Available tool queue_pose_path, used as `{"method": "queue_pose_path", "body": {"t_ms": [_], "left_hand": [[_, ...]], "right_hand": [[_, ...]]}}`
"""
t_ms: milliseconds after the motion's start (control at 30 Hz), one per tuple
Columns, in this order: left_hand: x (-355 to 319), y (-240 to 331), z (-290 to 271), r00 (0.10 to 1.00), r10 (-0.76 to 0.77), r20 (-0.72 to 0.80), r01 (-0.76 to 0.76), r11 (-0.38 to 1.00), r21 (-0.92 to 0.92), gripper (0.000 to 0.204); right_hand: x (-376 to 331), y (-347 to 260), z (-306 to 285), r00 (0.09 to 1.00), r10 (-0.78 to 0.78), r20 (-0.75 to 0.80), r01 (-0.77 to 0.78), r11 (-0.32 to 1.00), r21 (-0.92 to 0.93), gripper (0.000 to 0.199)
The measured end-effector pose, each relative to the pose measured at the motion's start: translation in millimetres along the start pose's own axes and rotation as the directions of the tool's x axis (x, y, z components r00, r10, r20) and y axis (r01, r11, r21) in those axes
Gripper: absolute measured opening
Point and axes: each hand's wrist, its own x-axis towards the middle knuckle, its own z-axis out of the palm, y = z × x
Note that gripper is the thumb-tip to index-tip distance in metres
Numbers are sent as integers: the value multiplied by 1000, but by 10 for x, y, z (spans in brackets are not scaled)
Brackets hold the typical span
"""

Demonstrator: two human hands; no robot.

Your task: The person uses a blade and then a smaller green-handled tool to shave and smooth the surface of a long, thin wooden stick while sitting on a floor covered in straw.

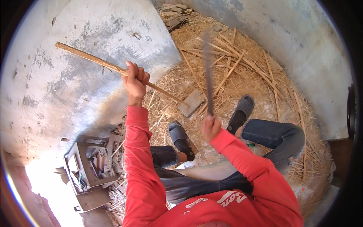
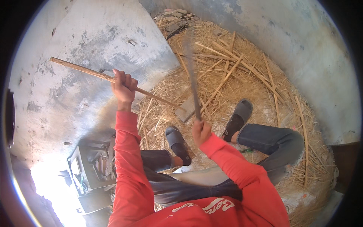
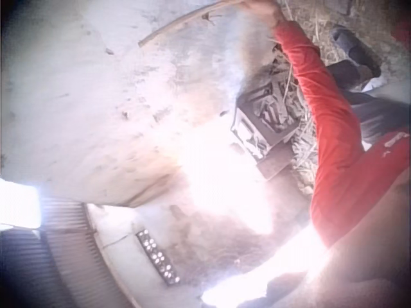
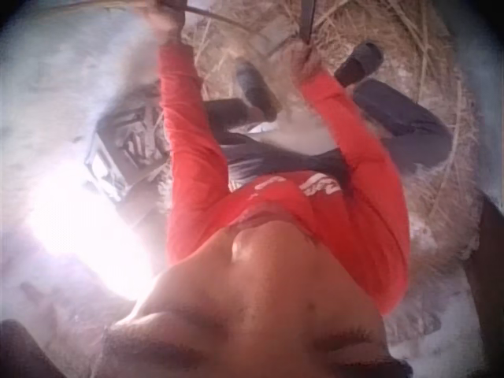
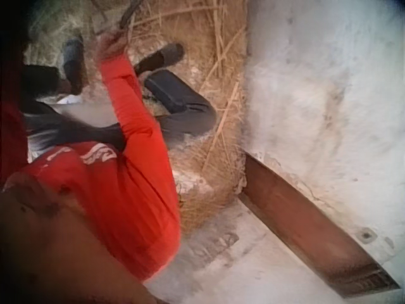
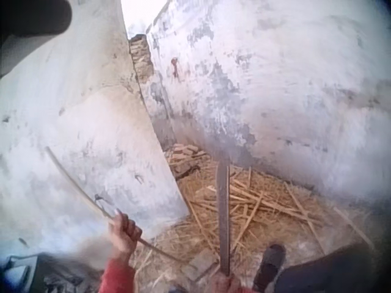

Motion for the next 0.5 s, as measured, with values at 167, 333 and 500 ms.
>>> {"method": "queue_pose_path", "body": {"t_ms": [167,333,500], "left_hand": [[91,74,-211,991,-70,115,74,997,-23,55],[94,46,-258,980,-148,136,149,989,8,57],[166,-5,-187,983,-142,118,147,988,-40,55]], "right_hand": [[-320,238,-228,866,499,19,-443,786,-431,59],[543,-516,-118,978,208,33,-202,970,-136,48],[96,-295,-23,999,51,2,-50,995,-88,47]]}}
